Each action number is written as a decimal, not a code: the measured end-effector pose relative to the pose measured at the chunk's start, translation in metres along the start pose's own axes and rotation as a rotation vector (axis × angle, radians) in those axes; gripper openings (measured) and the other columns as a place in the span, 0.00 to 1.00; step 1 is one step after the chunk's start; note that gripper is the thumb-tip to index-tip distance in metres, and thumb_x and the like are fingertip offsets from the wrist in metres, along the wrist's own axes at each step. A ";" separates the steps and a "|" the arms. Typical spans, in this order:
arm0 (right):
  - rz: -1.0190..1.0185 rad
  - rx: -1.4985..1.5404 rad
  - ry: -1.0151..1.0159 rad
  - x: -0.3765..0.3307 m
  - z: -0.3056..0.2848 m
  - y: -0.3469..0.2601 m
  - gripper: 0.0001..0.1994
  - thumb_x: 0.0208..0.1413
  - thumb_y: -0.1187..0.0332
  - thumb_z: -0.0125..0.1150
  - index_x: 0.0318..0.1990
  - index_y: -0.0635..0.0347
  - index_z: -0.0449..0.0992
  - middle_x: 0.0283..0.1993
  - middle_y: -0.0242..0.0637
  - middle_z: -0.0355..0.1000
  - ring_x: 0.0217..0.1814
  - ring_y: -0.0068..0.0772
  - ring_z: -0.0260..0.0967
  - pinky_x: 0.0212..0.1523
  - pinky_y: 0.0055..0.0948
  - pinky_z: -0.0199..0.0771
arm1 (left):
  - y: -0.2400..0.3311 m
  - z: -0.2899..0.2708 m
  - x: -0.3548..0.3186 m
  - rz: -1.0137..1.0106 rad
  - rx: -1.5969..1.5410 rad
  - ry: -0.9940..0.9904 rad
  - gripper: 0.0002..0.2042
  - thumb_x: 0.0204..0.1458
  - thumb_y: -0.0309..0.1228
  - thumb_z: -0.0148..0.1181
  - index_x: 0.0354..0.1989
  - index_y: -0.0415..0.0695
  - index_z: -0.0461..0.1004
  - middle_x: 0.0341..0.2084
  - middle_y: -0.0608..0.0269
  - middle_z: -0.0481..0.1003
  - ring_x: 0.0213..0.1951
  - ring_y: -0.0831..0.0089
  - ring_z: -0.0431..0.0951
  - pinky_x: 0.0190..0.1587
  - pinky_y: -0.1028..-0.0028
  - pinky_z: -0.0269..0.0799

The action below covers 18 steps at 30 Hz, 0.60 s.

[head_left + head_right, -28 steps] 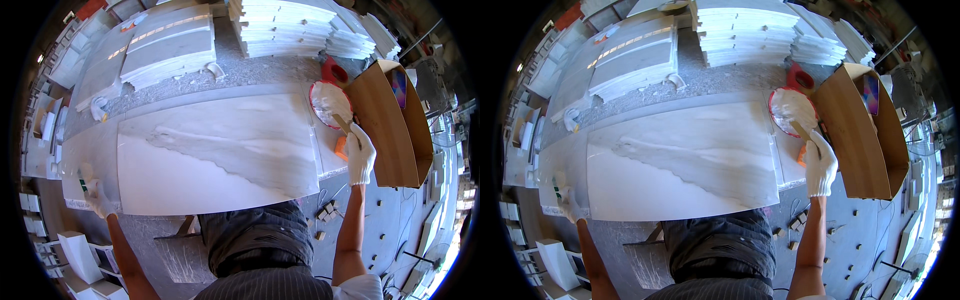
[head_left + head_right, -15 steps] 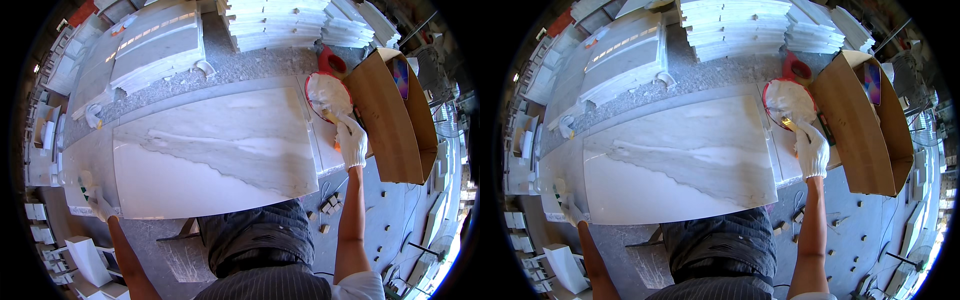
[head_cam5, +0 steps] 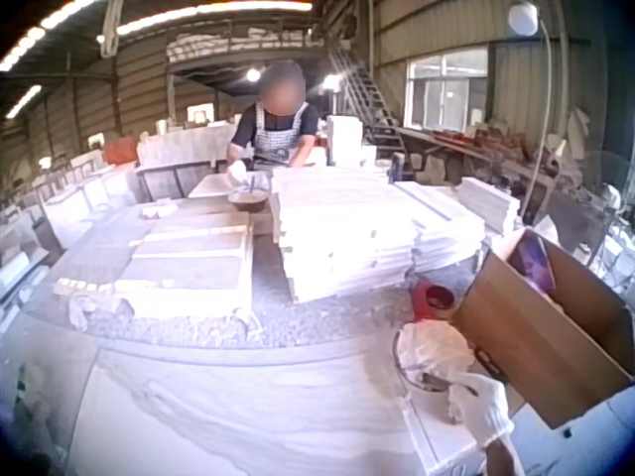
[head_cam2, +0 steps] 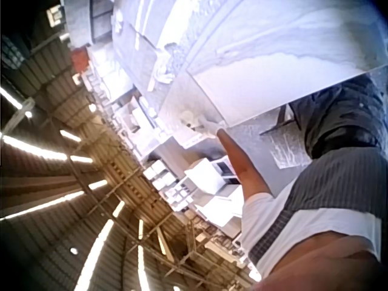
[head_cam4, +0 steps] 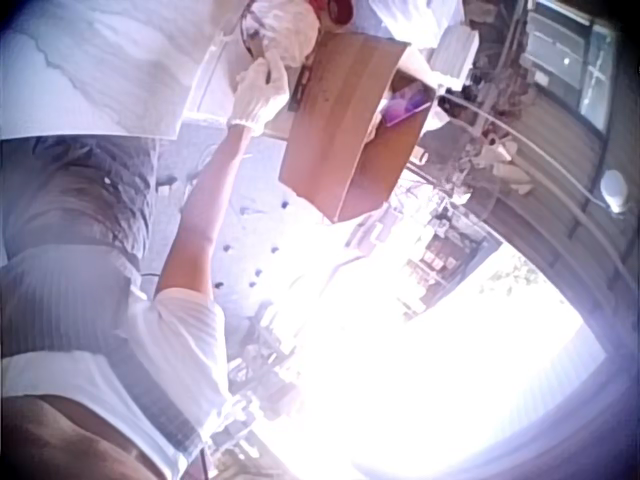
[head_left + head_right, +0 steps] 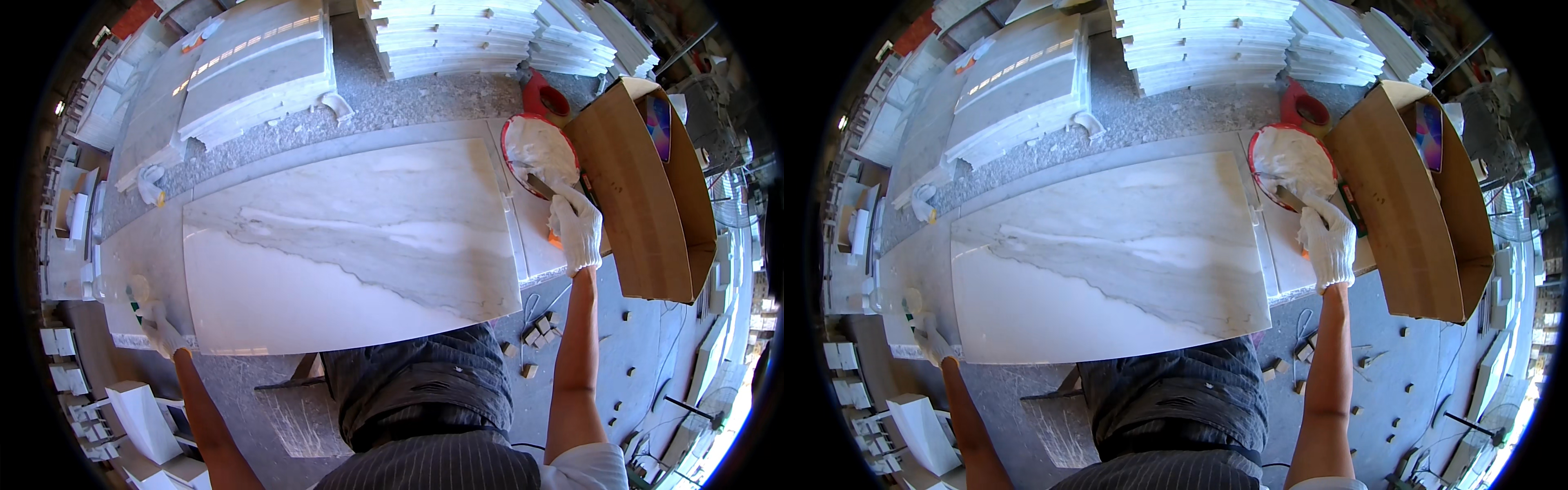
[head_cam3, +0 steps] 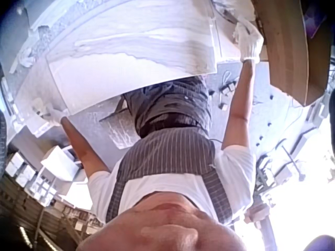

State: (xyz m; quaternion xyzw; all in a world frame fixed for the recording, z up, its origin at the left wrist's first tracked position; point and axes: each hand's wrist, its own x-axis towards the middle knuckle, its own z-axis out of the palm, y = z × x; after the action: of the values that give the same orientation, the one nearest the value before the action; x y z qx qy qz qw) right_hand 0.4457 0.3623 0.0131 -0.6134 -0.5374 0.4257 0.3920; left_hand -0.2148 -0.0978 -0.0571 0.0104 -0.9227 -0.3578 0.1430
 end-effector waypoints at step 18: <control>-0.030 0.136 -0.065 -0.010 -0.009 -0.005 0.17 0.65 0.73 0.56 0.59 0.71 0.76 0.29 0.26 0.68 0.25 0.14 0.59 0.24 0.18 0.58 | 0.013 0.002 -0.016 -0.008 -0.260 0.040 0.27 0.61 0.42 0.64 0.63 0.38 0.72 0.53 0.54 0.79 0.49 0.67 0.79 0.52 0.68 0.76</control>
State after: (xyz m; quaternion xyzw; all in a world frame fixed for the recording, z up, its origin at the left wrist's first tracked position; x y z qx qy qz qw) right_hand 0.4515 0.3532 0.0216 -0.5632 -0.5288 0.4749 0.4215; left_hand -0.1988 -0.0848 -0.0544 0.0027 -0.8654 -0.4749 0.1600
